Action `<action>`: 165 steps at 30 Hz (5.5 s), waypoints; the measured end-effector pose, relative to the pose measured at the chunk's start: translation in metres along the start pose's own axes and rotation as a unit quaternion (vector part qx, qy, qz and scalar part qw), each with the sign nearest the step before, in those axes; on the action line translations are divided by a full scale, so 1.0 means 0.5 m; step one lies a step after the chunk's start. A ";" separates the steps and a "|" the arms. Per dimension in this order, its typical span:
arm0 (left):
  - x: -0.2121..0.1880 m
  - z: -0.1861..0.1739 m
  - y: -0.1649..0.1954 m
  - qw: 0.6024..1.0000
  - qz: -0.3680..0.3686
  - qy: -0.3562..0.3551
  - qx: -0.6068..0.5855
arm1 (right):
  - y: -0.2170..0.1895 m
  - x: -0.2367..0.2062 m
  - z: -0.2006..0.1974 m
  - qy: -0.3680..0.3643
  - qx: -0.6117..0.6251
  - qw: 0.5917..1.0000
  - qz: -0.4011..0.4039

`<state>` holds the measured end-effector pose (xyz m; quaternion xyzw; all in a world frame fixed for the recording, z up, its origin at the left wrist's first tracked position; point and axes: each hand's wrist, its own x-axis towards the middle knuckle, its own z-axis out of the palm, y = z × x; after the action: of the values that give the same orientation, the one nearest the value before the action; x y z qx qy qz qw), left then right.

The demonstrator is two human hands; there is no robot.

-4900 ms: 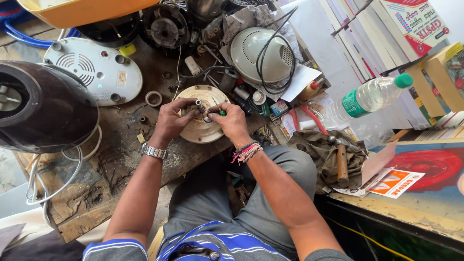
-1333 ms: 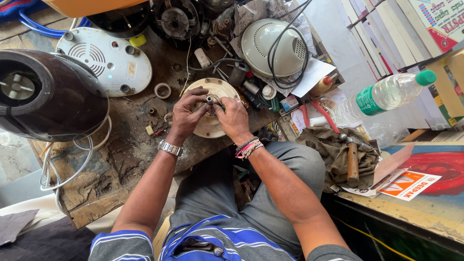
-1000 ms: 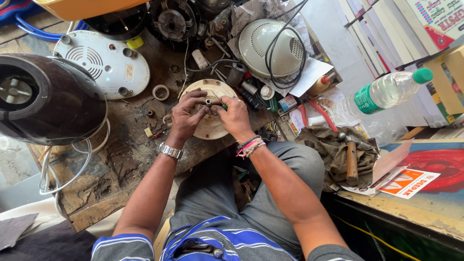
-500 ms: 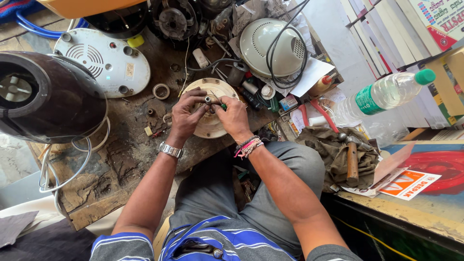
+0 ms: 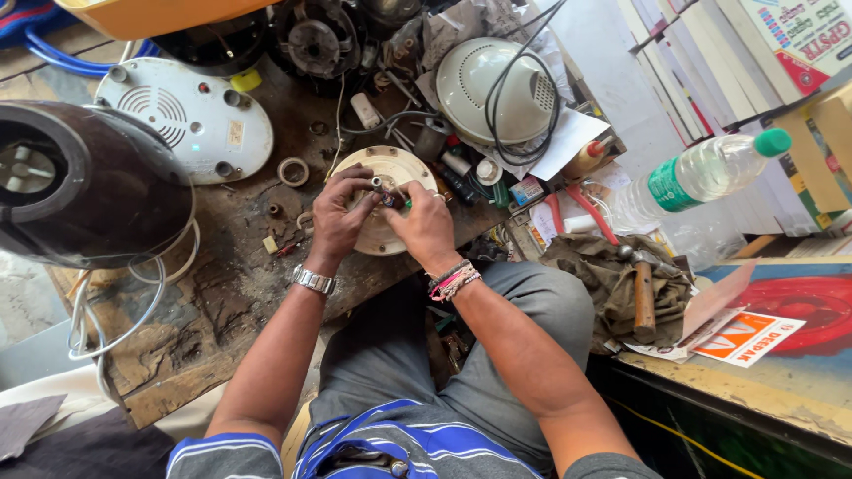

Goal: The person sits on the floor and uses a screwdriver to adjust wires and components inside a white circular appliance base. They connect wires to a terminal, tighten screws, and briefly test the connection by plugging a cord into a wall socket before continuing adjustments.

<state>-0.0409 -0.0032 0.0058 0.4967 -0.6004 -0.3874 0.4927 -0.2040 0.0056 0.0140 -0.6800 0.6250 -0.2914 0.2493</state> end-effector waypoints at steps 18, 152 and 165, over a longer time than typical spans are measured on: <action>0.003 -0.004 -0.007 1.000 -0.015 -0.003 -0.016 | -0.001 -0.004 0.008 0.050 -0.096 0.992 -0.072; 0.016 -0.009 -0.037 0.957 0.210 -0.082 0.182 | -0.015 0.069 -0.052 0.056 -0.007 0.970 -0.237; 0.020 -0.004 -0.009 0.963 0.187 -0.078 0.177 | -0.039 0.065 -0.073 0.033 -0.032 0.967 -0.250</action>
<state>-0.0383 -0.0140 0.0042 0.4232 -0.7779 -0.2140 0.4123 -0.2146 -0.0238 0.0565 -0.8122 0.4518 -0.3470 0.1257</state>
